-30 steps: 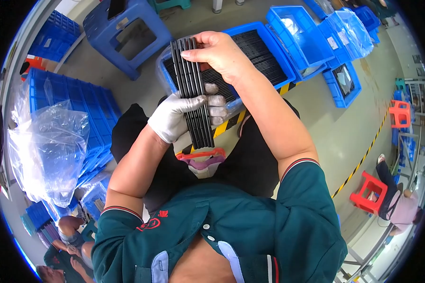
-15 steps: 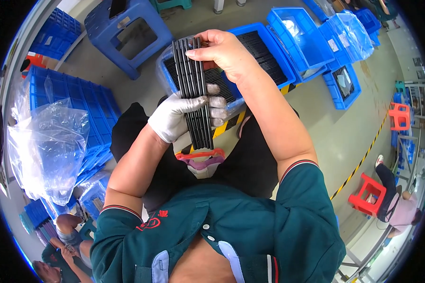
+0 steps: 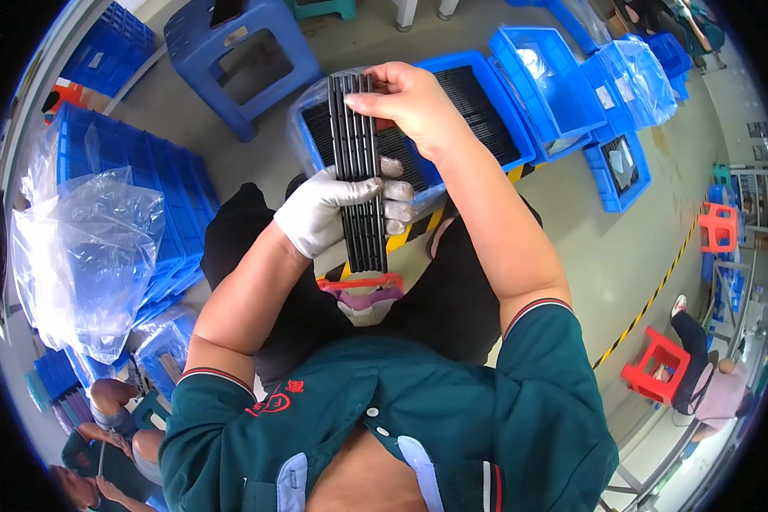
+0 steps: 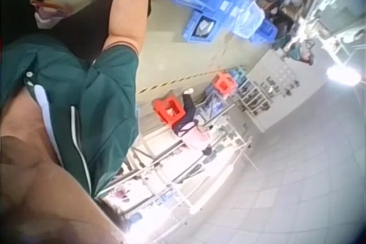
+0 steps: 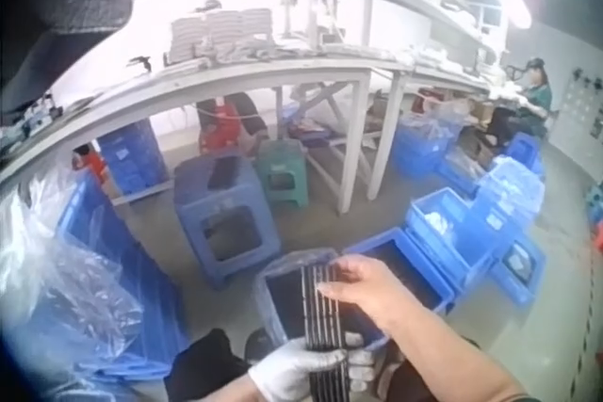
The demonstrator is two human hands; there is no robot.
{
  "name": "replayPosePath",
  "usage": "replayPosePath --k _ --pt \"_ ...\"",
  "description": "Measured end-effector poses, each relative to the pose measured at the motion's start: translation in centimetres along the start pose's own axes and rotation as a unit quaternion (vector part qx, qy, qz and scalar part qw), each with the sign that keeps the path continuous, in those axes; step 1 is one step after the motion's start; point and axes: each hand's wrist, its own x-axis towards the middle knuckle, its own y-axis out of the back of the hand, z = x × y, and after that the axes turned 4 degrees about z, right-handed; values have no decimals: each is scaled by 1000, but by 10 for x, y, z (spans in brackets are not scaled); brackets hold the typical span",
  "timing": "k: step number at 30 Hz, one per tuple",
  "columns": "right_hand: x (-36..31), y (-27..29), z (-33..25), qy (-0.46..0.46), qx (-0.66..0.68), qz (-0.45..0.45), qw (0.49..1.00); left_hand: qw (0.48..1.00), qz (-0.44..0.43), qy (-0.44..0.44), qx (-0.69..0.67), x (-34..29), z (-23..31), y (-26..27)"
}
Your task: The recorder picks up bundles of thin black metal rods from storage bins, inspects them, and places them back or prepares them for packaging.
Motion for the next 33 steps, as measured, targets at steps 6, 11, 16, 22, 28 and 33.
replayPosePath --k 6,11,16,22,28,33 --pt "-2 9 -5 95 22 82 992 999 4 -33 -29 -4 6 0" --pt "-21 4 -6 94 16 8 995 997 2 -61 -57 -9 15 0" --pt "-24 -10 1 117 3 23 993 996 11 -66 -63 -10 19 -3" --pt "-22 -16 4 151 -18 33 988 995 1 -64 -77 -12 19 -2" --pt "-34 -24 -4 333 -284 87 895 993 33 -82 -78 -14 20 -8" --pt "-34 -34 -7 368 -259 146 881 994 -8 -100 -41 -13 20 -1"
